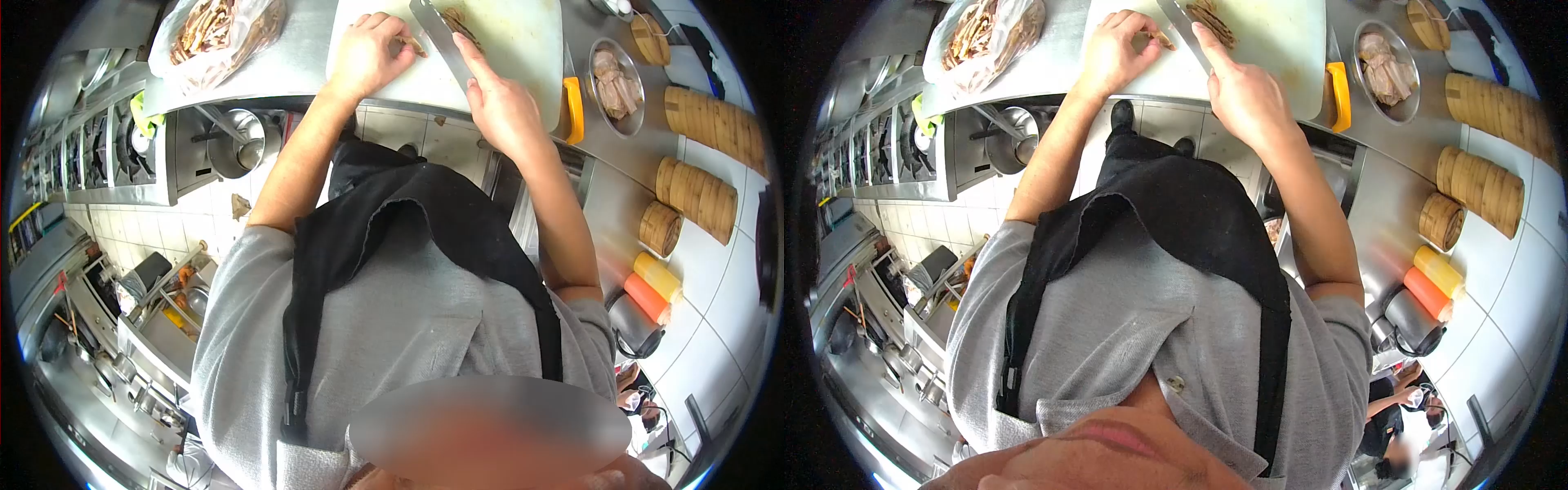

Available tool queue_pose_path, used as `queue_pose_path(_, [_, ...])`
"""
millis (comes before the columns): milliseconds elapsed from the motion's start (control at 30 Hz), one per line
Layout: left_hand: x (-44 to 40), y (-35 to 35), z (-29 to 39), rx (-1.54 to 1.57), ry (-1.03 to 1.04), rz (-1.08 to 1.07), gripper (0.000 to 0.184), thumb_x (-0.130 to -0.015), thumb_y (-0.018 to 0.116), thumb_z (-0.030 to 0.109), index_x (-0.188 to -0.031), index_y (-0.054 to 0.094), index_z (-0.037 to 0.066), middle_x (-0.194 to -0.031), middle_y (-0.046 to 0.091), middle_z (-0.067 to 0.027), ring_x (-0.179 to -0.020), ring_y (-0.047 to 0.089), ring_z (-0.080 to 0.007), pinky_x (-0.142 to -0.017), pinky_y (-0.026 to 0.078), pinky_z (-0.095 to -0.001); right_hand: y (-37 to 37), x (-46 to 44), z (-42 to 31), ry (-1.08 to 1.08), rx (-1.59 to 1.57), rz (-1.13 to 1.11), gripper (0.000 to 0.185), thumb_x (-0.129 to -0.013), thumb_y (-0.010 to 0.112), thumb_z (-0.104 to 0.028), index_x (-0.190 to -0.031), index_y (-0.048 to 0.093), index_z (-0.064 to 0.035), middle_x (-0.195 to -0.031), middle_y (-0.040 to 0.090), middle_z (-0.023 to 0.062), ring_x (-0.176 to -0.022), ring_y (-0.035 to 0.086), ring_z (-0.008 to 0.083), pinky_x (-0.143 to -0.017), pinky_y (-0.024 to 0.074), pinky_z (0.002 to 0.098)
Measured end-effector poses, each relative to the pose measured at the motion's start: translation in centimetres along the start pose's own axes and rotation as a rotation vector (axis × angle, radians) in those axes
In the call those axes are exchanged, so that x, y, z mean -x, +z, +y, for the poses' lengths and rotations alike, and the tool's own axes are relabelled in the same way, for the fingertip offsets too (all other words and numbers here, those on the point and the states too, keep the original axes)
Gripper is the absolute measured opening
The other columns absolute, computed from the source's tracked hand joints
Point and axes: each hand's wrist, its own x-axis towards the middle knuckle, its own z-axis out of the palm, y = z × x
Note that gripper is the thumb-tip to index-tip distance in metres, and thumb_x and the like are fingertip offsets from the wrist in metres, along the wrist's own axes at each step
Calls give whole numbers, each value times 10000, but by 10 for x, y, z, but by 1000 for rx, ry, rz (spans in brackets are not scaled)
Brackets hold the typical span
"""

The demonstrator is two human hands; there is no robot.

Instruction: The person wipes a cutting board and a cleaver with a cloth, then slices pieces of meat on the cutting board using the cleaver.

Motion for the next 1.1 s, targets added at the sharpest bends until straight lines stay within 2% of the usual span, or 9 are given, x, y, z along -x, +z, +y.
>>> queue_pose_path(567, [1,2,-1,-45,8,-29,157,-789,778,178,-917,708,120,-916,717,-26,-943,671,-276,-877,538,-403,-14,20,-11,-43,48,-84,725,-943,593,-141,-1602,327,-288,-715,690,209,-695,697,419,-710,561,552])
queue_pose_path(800, [-4,-2,4,-59,47,-51,148,-791,770,150,-921,709,115,-926,723,-33,-939,675,-279,-877,540,-406,12,-18,-2,-23,-33,-17,717,-957,580,-154,-1602,316,-323,-766,696,233,-733,693,443,-725,560,558])
queue_pose_path(900, [-2,-1,0,-11,90,-17,175,-783,770,131,-947,710,118,-934,725,-39,-953,677,-285,-888,538,-408,11,-22,7,-53,-169,129,670,-979,562,-168,-1593,350,-334,-744,676,223,-664,681,393,-694,561,509])
queue_pose_path(967, [-2,-1,2,56,-1,-62,215,-784,770,116,-989,705,118,-950,730,-37,-968,684,-284,-907,535,-400,-7,-10,10,91,-436,81,648,-1002,559,-109,-1579,394,-352,-781,635,113,-567,576,185,-639,524,385])
queue_pose_path(1000, [-7,-1,0,57,11,-66,215,-784,770,116,-989,705,118,-950,730,-37,-968,684,-284,-907,535,-400,-2,-5,21,50,-570,156,627,-1009,559,-96,-1580,422,-316,-758,563,28,-561,448,75,-559,481,296])
queue_pose_path(1033, [-13,-2,-5,4,45,-160,284,-789,769,123,-1062,692,128,-1024,723,-38,-1016,676,-284,-925,527,-414,-3,-2,30,51,-572,167,627,-1009,559,-96,-1580,422,-316,-758,563,28,-561,448,75,-559,481,296])
queue_pose_path(1067, [-17,-4,-8,-53,78,-252,352,-794,769,129,-1134,679,137,-1098,715,-39,-1064,667,-284,-944,520,-427,-4,1,37,166,-677,158,624,-1007,562,-116,-1580,421,-319,-714,563,45,-524,474,96,-537,485,326])
queue_pose_path(1100, [-27,-8,-4,-59,89,-252,352,-794,769,129,-1134,679,137,-1098,715,-39,-1064,667,-284,-944,520,-427,-4,3,43,279,-782,148,621,-1006,565,-137,-1580,419,-323,-670,562,63,-487,500,116,-515,488,356])
